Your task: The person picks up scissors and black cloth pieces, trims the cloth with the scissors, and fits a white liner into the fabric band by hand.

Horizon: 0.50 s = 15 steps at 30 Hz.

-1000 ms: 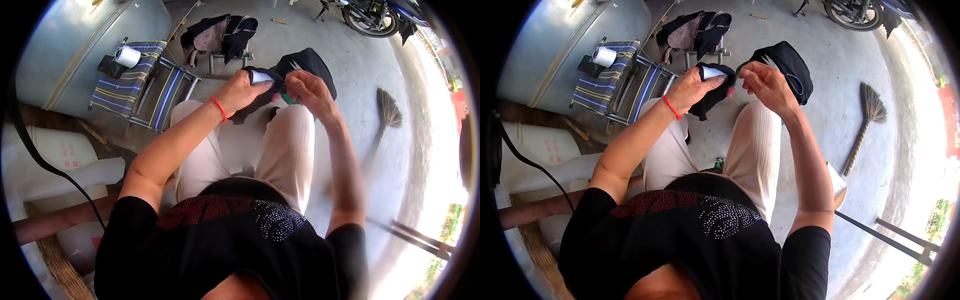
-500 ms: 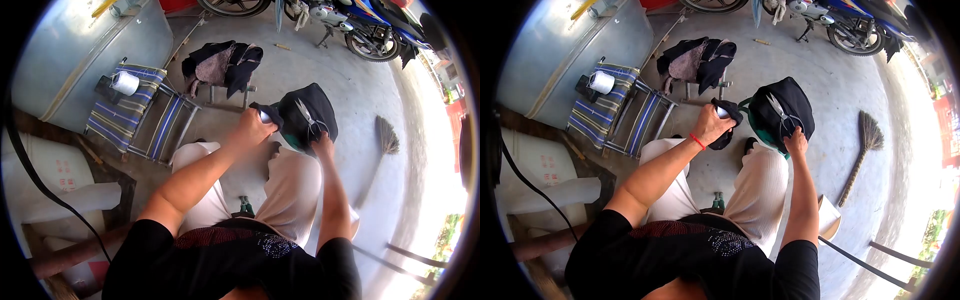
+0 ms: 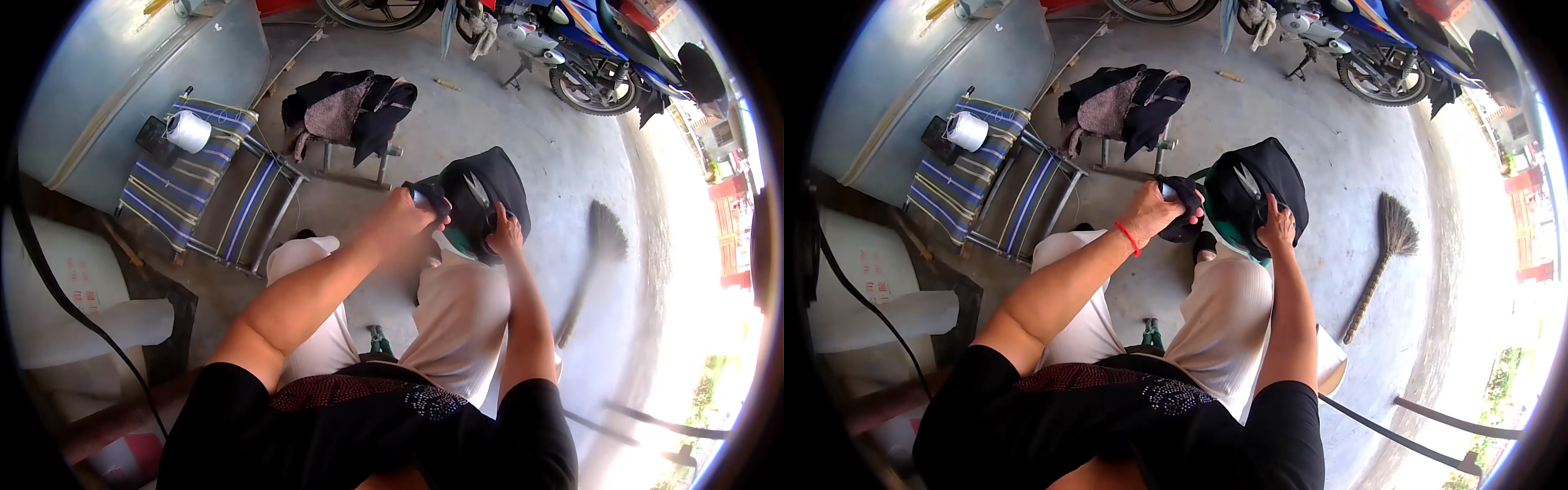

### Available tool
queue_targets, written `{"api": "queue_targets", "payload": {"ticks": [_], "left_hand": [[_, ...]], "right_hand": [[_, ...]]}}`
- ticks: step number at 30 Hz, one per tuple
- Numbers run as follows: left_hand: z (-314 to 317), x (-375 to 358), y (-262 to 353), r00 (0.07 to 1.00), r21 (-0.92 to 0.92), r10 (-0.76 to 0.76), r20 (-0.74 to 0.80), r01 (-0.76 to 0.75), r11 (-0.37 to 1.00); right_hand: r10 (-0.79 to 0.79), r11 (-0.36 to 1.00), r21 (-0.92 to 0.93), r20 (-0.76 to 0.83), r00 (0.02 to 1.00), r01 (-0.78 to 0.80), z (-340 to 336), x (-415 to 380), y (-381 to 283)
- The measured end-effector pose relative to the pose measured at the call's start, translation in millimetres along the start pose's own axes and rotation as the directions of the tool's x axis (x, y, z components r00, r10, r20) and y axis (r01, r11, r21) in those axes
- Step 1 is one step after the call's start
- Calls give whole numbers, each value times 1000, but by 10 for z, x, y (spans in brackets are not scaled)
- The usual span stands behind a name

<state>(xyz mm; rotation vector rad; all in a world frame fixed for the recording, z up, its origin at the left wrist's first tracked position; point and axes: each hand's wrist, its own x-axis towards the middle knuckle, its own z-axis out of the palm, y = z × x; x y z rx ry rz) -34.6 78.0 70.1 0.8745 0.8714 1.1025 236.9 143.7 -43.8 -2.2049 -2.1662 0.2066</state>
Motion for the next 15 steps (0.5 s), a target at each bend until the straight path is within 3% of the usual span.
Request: {"api": "queue_targets", "payload": {"ticks": [1,3,6,7,8,9,11,13,15], "left_hand": [[-39,30,-26,1000,1,7,-11,-7,1000],[-94,54,-52,997,180,66,-38,-58,982],[-79,71,-54,991,181,98,-94,-80,980],[-83,93,-63,988,214,109,-106,-85,973],[-90,110,-73,981,313,182,-62,-154,937],[-93,123,-88,982,311,180,-63,-152,938],[-98,143,-114,969,606,220,-112,-109,788],[-88,140,-117,972,578,175,-156,-53,814],[-297,82,11,951,562,167,-260,8,827]], "right_hand": [[8,999,-41,4,1000,-7,-169,-39,-103],[-10,997,-79,-45,999,7,-293,-76,-159],[-53,998,-28,-106,993,51,-393,-25,-100],[-66,870,476,-137,988,124,-348,34,-79],[-60,502,847,-167,984,174,-309,78,-48],[-59,504,846,-165,985,172,-555,-24,-262],[-189,343,939,78,979,-9,-1294,-399,-1088],[-394,151,982,-41,918,108,-1298,-471,-1432],[-420,618,722,-31,907,311,-1194,-405,-1561]]}}
